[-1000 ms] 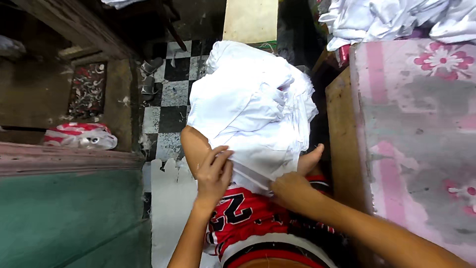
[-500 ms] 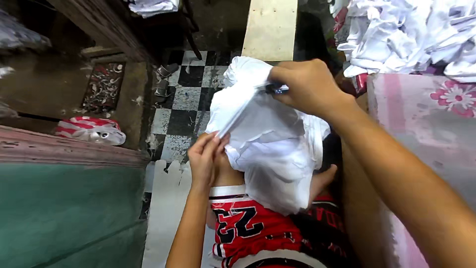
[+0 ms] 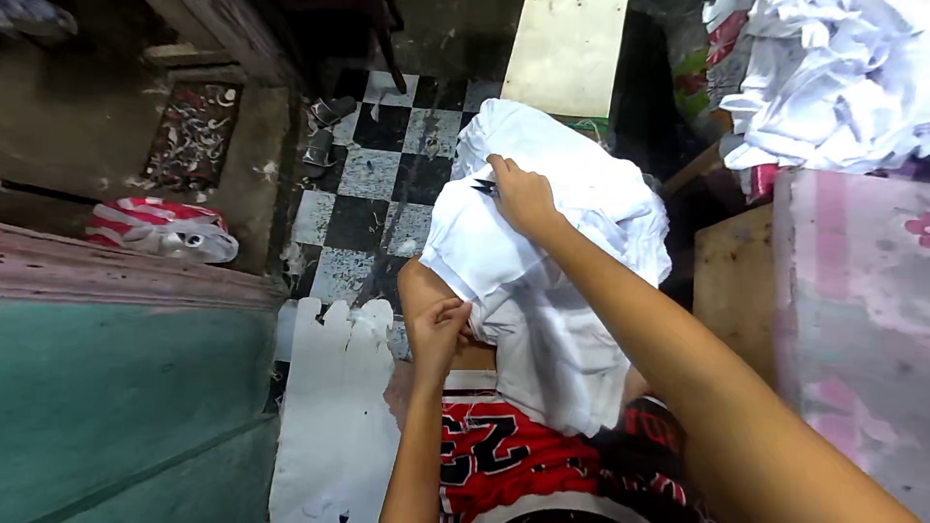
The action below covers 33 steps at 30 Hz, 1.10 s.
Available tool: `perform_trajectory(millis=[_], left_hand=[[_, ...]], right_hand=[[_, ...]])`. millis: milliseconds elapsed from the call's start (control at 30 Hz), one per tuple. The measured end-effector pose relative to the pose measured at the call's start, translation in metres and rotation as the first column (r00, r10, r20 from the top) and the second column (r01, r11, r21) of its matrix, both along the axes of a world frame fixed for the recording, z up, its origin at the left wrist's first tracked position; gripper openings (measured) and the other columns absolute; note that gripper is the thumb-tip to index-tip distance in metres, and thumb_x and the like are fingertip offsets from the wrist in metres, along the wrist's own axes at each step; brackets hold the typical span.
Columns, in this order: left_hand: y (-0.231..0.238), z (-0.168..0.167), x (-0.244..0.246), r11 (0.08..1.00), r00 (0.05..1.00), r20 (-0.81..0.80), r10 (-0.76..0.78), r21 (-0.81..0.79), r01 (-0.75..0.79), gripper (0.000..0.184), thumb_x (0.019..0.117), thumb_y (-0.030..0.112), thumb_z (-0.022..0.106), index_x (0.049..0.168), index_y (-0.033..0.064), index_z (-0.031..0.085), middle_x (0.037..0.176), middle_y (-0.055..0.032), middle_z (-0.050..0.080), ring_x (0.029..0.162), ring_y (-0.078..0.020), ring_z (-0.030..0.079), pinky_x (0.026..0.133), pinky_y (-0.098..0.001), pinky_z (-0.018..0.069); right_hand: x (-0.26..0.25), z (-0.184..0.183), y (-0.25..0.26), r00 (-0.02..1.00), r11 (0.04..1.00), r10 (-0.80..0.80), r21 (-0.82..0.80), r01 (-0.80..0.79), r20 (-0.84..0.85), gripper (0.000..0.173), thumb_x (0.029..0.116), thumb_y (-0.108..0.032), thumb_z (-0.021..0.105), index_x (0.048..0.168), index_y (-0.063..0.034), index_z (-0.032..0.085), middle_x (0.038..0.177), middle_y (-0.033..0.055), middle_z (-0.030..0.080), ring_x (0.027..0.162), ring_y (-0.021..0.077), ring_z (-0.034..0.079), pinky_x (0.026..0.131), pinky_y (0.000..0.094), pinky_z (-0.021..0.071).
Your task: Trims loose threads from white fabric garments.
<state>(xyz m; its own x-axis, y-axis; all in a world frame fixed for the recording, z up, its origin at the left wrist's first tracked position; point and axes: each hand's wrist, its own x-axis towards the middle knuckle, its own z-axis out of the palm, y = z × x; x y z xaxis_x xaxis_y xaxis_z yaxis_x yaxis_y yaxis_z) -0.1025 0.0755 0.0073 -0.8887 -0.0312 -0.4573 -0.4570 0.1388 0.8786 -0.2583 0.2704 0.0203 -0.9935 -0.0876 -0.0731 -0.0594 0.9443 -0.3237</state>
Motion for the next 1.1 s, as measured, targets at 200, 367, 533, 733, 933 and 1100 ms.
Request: perform_trajectory(millis=[200, 367, 533, 733, 933, 1100], left_hand=[[-0.037, -0.01, 0.013, 0.901, 0.979, -0.201, -0.035, -0.43, -0.056, 0.017, 0.0987, 0.013, 0.065, 0.1, -0.0034, 0.071, 0.079, -0.0061, 0.068, 0.064, -0.0087, 0.064, 0.064, -0.0278, 0.0561], [-0.038, -0.01, 0.051, 0.671, 0.742, -0.483, -0.464, -0.739, -0.062, 0.027, 0.0966, 0.018, 0.061, 0.089, -0.0043, 0.074, 0.082, -0.0174, 0.072, 0.079, -0.0334, 0.07, 0.079, -0.0527, 0.0515], [0.023, -0.031, 0.081, 0.658, 0.517, -0.458, -0.723, -0.685, 0.314, 0.043, 0.0922, 0.021, 0.072, 0.13, 0.0023, 0.069, 0.127, -0.0263, 0.066, 0.103, -0.0392, 0.069, 0.088, -0.0495, 0.0568], [0.021, -0.034, 0.087, 0.65, 0.552, -0.458, -0.697, -0.729, 0.216, 0.014, 0.0909, -0.001, 0.065, 0.095, -0.0021, 0.078, 0.083, -0.0194, 0.068, 0.076, -0.0331, 0.07, 0.072, -0.0443, 0.0592], [-0.052, 0.008, 0.091, 0.552, 0.738, -0.334, -0.587, -0.832, 0.062, 0.013, 0.0933, 0.0, 0.064, 0.094, -0.0075, 0.075, 0.084, -0.0247, 0.065, 0.077, -0.0381, 0.067, 0.073, -0.0502, 0.0557], [-0.082, 0.029, 0.093, 0.399, 0.894, -0.135, -0.428, -0.915, 0.053, 0.016, 0.0971, -0.003, 0.06, 0.105, -0.0113, 0.071, 0.1, -0.0337, 0.067, 0.102, -0.054, 0.064, 0.096, -0.0672, 0.0446]], right_hand=[[0.087, 0.016, 0.016, 0.928, 0.963, 0.073, -0.216, -0.161, -0.365, 0.061, 0.087, -0.012, 0.073, 0.144, -0.001, 0.055, 0.114, 0.02, 0.07, 0.069, 0.0354, 0.069, 0.054, 0.0526, 0.0535], [0.183, -0.004, 0.048, 0.961, 0.942, 0.092, -0.291, -0.17, -0.262, 0.025, 0.0832, -0.011, 0.078, 0.105, -0.001, 0.072, 0.085, 0.0147, 0.072, 0.068, 0.0318, 0.07, 0.056, 0.0519, 0.0557], [0.232, -0.015, 0.065, 0.998, 0.941, 0.061, -0.333, -0.066, -0.025, 0.017, 0.0907, -0.014, 0.071, 0.098, 0.0013, 0.073, 0.08, 0.0168, 0.071, 0.071, 0.0352, 0.07, 0.061, 0.0551, 0.0538], [0.26, -0.012, 0.065, 0.993, 0.948, 0.108, -0.297, -0.115, -0.04, 0.017, 0.0917, -0.015, 0.069, 0.096, 0.0016, 0.072, 0.079, 0.0172, 0.07, 0.069, 0.0356, 0.07, 0.057, 0.0522, 0.0525], [0.268, -0.02, 0.051, 0.974, 0.908, 0.228, -0.359, -0.214, -0.003, 0.019, 0.0929, -0.017, 0.067, 0.096, 0.0014, 0.072, 0.079, 0.0175, 0.07, 0.072, 0.0355, 0.07, 0.061, 0.0527, 0.053], [0.276, -0.027, 0.03, 0.904, 0.858, 0.373, -0.449, -0.251, 0.208, 0.03, 0.0977, -0.024, 0.064, 0.11, 0.0036, 0.068, 0.095, 0.0233, 0.07, 0.09, 0.0423, 0.07, 0.075, 0.0602, 0.0513]])
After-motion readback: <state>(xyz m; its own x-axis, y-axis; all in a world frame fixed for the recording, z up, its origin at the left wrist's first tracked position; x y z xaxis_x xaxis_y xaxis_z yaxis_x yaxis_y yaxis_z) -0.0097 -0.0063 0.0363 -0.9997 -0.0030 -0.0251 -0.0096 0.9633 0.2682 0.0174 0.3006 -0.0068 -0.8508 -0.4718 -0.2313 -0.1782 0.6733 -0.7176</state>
